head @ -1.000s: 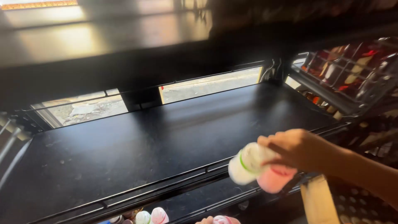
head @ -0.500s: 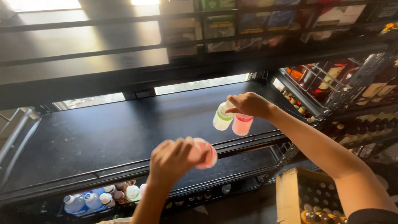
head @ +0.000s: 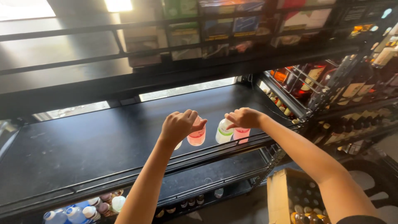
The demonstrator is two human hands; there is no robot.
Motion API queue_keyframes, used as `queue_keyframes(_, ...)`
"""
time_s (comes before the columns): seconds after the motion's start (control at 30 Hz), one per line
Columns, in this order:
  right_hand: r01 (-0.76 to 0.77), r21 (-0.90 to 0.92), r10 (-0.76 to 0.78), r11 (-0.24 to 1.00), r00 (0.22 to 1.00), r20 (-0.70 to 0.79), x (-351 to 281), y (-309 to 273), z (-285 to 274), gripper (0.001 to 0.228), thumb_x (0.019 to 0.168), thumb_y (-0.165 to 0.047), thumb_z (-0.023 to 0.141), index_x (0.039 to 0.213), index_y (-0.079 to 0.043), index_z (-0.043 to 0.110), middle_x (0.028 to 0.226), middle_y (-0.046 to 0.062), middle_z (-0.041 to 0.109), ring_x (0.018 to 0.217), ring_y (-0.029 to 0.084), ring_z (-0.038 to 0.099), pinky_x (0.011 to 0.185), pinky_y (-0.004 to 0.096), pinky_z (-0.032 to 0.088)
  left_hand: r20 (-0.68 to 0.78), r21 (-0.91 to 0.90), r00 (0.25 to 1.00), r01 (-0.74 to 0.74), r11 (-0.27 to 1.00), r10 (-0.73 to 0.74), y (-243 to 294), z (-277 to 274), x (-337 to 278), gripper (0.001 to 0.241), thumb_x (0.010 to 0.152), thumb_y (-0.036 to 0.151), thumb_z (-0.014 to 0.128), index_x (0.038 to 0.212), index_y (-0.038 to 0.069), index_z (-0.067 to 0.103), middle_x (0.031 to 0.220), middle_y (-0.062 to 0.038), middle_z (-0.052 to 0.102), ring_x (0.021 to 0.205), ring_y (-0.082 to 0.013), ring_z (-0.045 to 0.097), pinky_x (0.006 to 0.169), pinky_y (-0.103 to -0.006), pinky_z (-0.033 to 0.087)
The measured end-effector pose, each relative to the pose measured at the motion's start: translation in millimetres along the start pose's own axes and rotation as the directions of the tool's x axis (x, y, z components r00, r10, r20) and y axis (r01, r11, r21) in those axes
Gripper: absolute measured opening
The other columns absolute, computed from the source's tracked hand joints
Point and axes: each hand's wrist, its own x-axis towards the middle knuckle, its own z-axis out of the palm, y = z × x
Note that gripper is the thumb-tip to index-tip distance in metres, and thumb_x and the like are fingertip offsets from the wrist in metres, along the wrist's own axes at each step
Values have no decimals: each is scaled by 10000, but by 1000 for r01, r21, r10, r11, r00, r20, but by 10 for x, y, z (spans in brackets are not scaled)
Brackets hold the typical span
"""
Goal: Stock various bottled and canned beverages from a box onto retail shelves.
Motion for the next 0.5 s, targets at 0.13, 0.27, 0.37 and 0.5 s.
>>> queue_keyframes(0.13,-109,42,111,993,993,-37,-186,-102,24,517,938,-539,657,1060,-43,580,636,8,526,526,141,574,463,268,461,62,-49,998,-26,998,29,59,635,-32,523,933,556,705,718,86,620,622,-37,635,490,-194,662,529,-289,555)
queue_keyframes(0.27,-251,62,256,966,963,-90,-258,-187,93,461,965,-451,635,1216,-66,591,745,2,557,608,151,573,530,286,470,225,-29,973,-42,999,48,70,1110,-72,534,952,550,696,694,88,621,602,-45,637,483,-213,667,491,-304,546)
queue_keyframes(0.37,-425,113,433,898,899,-60,-174,-364,98,513,993,-497,632,1359,-140,594,768,28,574,625,176,562,535,303,480,210,-127,977,-6,992,33,101,1431,-277,477,922,542,692,782,88,641,691,-56,674,522,-205,686,513,-303,550)
queue_keyframes(0.5,-507,202,534,838,838,-111,-51,-441,-91,541,981,-493,617,1472,-276,553,812,21,575,727,213,558,676,347,506,243,-45,963,129,991,-114,105,1225,-210,486,889,579,696,873,96,651,721,-58,692,539,-232,695,511,-317,557)
